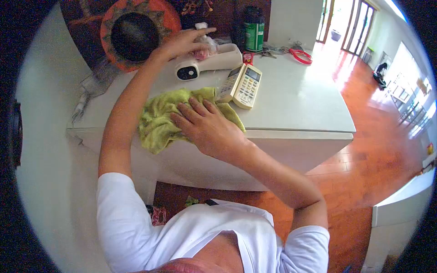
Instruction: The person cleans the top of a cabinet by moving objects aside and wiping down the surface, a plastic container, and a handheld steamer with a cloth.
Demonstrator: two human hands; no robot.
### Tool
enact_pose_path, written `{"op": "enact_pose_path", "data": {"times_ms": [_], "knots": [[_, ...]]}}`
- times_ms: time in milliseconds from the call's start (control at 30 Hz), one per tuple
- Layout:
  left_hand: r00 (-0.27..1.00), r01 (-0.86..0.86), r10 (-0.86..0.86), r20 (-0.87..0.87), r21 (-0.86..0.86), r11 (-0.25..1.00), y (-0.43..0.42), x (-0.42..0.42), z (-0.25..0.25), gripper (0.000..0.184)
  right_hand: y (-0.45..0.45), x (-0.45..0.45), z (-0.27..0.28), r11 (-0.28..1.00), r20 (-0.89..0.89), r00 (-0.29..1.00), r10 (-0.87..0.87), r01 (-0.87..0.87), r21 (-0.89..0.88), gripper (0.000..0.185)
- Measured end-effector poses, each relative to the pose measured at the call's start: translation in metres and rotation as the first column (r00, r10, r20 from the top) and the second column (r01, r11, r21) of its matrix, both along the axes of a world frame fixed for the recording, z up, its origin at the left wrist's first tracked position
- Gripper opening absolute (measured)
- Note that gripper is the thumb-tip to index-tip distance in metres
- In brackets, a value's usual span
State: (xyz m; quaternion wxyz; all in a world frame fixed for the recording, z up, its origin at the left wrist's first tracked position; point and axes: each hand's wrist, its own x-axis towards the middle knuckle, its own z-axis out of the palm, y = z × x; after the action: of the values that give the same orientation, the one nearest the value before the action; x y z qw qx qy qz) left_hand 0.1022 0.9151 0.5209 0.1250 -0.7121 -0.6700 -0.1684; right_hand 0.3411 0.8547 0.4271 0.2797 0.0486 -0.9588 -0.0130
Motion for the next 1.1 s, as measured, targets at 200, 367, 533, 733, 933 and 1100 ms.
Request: {"op": "enact_pose_path", "data": {"times_ms": [200, 367, 533, 733, 933, 1100], "knots": [[0.99, 0.021, -0.049, 0.134, 0.2, 0.98, 0.024, -0.05, -0.001, 0.023, 0.001, -0.001, 0.0, 0.996, -0.001, 1.0, 0.012, -0.012, -0.09, 0.043], [0.986, -0.01, -0.063, 0.152, 0.435, 0.901, -0.046, -0.048, 0.026, 0.027, 0.0, 0.0, 0.002, 0.996, -0.002, 1.0, 0.007, -0.007, -0.094, 0.043], [0.962, -0.069, -0.074, 0.264, 0.495, 0.866, -0.124, -0.097, 0.058, 0.024, -0.001, -0.001, 0.002, 0.995, 0.009, 1.0, -0.017, 0.018, -0.102, 0.045], [0.898, -0.343, 0.129, 0.42, 0.487, 0.803, -0.202, -0.155, 0.055, 0.027, -0.005, -0.003, 0.007, 0.988, 0.041, 0.999, -0.006, 0.013, -0.151, 0.046], [0.781, -0.556, 0.263, 0.567, 0.437, 0.707, -0.248, -0.182, 0.033, 0.028, -0.012, -0.007, 0.012, 0.974, 0.104, 0.993, -0.056, 0.078, -0.214, 0.045], [0.701, -0.623, 0.307, 0.644, 0.344, 0.702, -0.275, -0.231, 0.01, 0.026, -0.016, -0.009, 0.015, 0.974, 0.106, 0.992, -0.075, 0.096, -0.206, 0.044]]}}
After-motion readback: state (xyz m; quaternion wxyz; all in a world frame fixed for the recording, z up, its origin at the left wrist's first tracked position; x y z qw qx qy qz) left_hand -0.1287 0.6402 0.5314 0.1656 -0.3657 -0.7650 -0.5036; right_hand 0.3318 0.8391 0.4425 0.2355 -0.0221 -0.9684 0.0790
